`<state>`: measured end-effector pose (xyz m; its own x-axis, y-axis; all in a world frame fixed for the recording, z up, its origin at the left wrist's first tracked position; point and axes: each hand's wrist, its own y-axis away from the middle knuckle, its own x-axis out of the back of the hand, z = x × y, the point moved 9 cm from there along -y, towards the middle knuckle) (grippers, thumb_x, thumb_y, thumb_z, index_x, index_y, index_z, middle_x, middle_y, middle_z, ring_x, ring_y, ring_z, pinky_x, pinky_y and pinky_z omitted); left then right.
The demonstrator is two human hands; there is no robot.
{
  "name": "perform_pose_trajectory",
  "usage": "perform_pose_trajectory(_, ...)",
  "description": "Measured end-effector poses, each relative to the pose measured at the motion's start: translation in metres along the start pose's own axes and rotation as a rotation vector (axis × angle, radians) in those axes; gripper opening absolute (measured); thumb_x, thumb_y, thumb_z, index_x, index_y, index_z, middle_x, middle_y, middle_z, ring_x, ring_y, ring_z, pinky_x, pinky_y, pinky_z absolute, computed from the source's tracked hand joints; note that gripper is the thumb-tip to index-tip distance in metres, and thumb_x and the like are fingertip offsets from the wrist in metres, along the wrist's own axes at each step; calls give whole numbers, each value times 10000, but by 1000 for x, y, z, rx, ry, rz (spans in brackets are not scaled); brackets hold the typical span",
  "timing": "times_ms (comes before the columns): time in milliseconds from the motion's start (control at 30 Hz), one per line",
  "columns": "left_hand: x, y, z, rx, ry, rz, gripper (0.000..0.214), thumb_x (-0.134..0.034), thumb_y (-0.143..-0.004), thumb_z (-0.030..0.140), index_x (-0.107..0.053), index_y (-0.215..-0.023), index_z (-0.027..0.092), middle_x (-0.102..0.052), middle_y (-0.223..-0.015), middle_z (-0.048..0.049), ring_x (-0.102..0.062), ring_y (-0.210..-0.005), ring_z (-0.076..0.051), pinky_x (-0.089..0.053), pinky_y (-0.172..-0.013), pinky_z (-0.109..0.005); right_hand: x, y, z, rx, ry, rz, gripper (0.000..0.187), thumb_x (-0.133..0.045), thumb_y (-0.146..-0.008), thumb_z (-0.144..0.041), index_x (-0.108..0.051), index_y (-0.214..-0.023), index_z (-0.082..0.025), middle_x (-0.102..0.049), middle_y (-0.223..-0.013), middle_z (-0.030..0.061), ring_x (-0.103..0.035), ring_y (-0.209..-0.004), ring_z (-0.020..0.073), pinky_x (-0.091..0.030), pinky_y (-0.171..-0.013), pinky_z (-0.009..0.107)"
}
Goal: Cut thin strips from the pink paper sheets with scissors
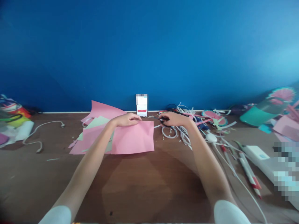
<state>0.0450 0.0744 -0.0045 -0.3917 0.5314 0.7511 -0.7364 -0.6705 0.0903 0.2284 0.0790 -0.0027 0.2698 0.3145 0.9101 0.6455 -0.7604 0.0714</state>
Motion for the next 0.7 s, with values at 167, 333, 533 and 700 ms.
perform_pose_trajectory(167, -1, -2, -3, -14, -8, 6, 239, -465, -863, 309, -608, -1023, 203, -645, -1059, -42, -584, -903, -177, -420, -734, -264, 13, 8, -5, -81, -110, 60, 416, -580, -787, -391, -630, -1162, -216, -701, -997, 60, -632, -841, 226, -476, -724, 319)
perform_pose_trajectory(333, -5, -4, -10, 28, -20, -12, 180, -464, -835, 271, -584, -949, 199, -619, -967, -38, -559, -811, -160, -399, -658, -255, 5, 8, 12, -233, -210, 33, 393, -572, -794, -407, -620, -1148, -241, -714, -873, 36, -644, -680, 189, -482, -642, 303)
perform_pose_trajectory(533, 2, -1, 5, -62, 89, 36, 188, -450, -792, 163, -572, -932, 187, -604, -996, -38, -549, -876, -162, -414, -737, -276, 9, 6, 1, -155, -208, 54, 392, -548, -809, -397, -620, -1156, -229, -708, -1007, 56, -652, -766, 205, -491, -671, 304)
perform_pose_trajectory(700, 8, -1, 16, -150, 148, 75, 161, -428, -783, 135, -584, -812, 160, -621, -933, -48, -563, -877, -179, -439, -774, -311, 20, 6, -5, -97, -131, 191, 407, -537, -820, -359, -598, -1191, -204, -693, -1053, 69, -637, -876, 215, -485, -736, 309)
